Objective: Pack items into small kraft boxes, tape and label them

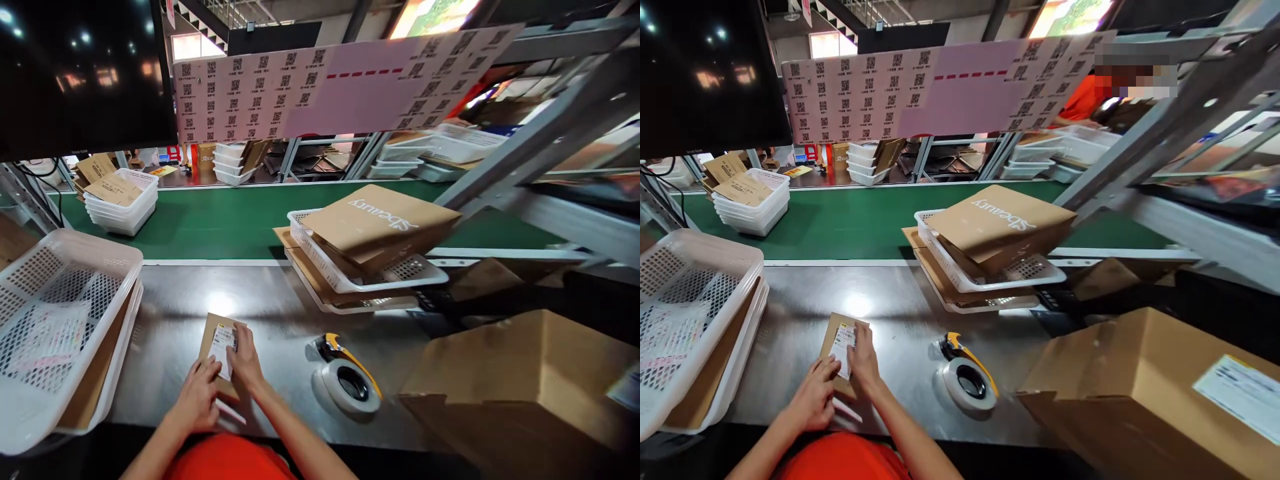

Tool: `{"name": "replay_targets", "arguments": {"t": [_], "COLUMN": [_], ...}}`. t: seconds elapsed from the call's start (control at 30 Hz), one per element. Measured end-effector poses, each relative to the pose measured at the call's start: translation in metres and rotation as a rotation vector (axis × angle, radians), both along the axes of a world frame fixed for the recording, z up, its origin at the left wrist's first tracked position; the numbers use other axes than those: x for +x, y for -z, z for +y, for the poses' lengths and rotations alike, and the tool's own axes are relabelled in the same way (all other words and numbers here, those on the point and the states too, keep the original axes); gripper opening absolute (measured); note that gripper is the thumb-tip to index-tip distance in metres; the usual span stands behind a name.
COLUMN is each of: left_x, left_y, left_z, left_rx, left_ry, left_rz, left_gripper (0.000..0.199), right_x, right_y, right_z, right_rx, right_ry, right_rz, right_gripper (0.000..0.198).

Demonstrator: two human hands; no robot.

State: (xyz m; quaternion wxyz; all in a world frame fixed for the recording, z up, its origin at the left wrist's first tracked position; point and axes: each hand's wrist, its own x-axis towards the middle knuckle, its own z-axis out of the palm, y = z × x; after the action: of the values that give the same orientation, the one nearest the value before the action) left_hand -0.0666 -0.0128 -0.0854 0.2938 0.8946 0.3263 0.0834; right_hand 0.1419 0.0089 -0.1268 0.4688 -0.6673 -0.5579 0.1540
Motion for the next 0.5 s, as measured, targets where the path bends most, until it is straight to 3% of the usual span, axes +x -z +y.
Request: {"name": "replay_targets", "arguments": {"t": [0.1,0.2,0.3,0.4,0.5], "left_x": [-0.001,-0.016,-0.025,-0.023,-0.021], "left_y": [0.025,0.051,0.063,0.067,0.079], "left_z": [-0.003,-0.009,-0.011,-0.01,-0.011], "left_rx": [0.015,0.119,0.195,0.188,0.17], "left_ry": [-0.001,-0.019,-0.021,-0.057,-0.086], "left_rz": [0.037,-0.032,-0.137,-0.193,-0.224], "left_gripper": [0.044,0.034,0.026,0.027,0.031], "right_x": [-0.006,-0.008,-0.003,0.011,0.035], "right_y": [0.013,0.018,0.008,-0.013,-0.032], "right_z": [-0.012,-0.026,-0.026,0.004,0.05], "right_rx": [0.016,0.0,-0.196,-0.46,-0.593], "right_ry": [-0.118,-0.4,-0.62,-0.538,-0.334], "right_rz": [-0.153,-0.302,-0.444,-0.387,-0.259], "right_gripper": [0.057,0.044,0.059,0.077,0.072]}}
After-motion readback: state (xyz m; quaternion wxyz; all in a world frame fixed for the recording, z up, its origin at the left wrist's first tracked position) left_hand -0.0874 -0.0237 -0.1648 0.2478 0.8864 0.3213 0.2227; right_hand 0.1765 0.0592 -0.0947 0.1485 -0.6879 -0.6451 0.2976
